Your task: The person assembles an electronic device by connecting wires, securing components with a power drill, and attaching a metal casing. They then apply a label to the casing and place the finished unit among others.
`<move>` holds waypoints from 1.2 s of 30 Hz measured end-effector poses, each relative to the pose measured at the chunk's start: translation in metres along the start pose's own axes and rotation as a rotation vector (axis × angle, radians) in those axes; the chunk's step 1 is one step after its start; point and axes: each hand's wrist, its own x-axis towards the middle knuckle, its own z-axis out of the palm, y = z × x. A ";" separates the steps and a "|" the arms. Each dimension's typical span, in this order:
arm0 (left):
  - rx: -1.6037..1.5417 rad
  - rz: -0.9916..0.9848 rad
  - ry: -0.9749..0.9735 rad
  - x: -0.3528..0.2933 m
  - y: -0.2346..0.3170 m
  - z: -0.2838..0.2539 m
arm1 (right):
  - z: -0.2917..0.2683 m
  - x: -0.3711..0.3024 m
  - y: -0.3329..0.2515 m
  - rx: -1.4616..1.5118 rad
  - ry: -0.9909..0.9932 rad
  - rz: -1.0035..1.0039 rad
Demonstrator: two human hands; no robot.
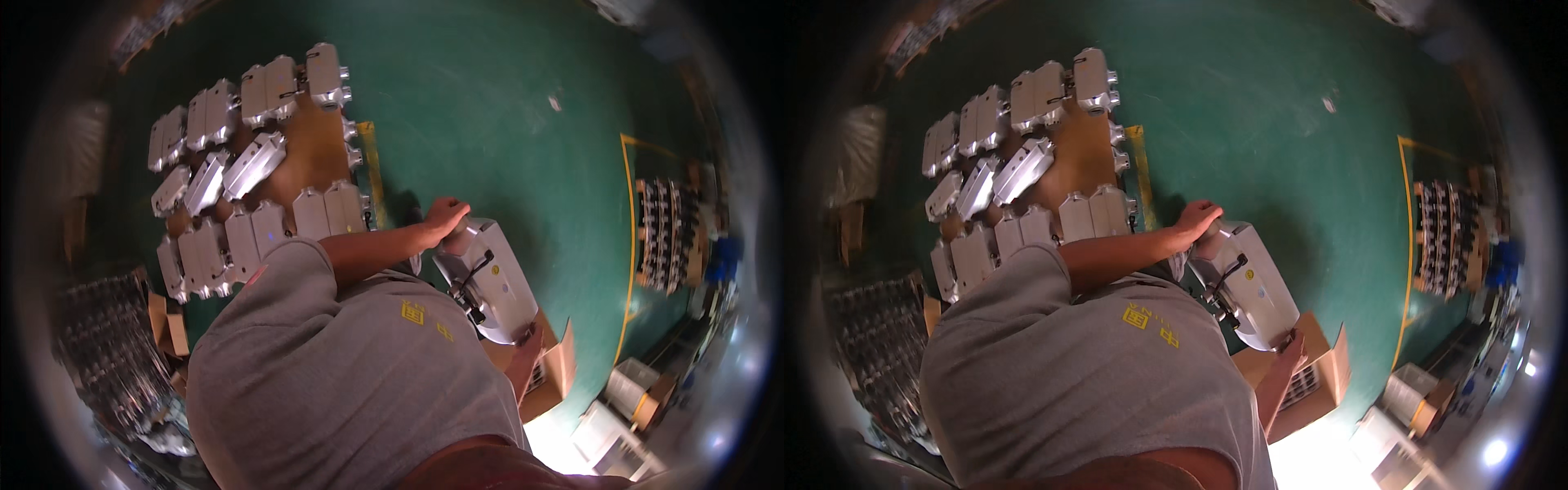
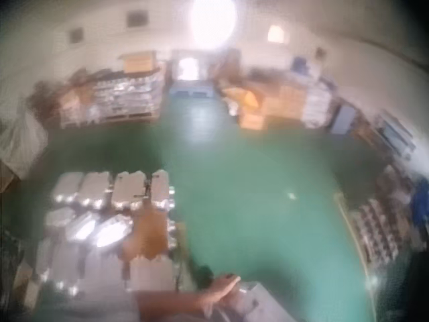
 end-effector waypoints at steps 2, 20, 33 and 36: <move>-0.073 -0.113 0.003 0.028 0.020 0.008 | 0.027 0.025 -0.035 0.055 0.000 0.045; -0.442 -0.063 0.764 0.173 0.149 -0.090 | 0.508 0.160 -0.241 -0.464 -0.758 -0.186; -1.072 -0.146 1.353 0.149 0.038 -0.183 | 0.844 -0.047 -0.178 -1.175 -1.586 -0.550; -1.328 -0.189 1.299 0.134 0.043 -0.187 | 0.890 -0.118 -0.147 -1.430 -1.590 -0.736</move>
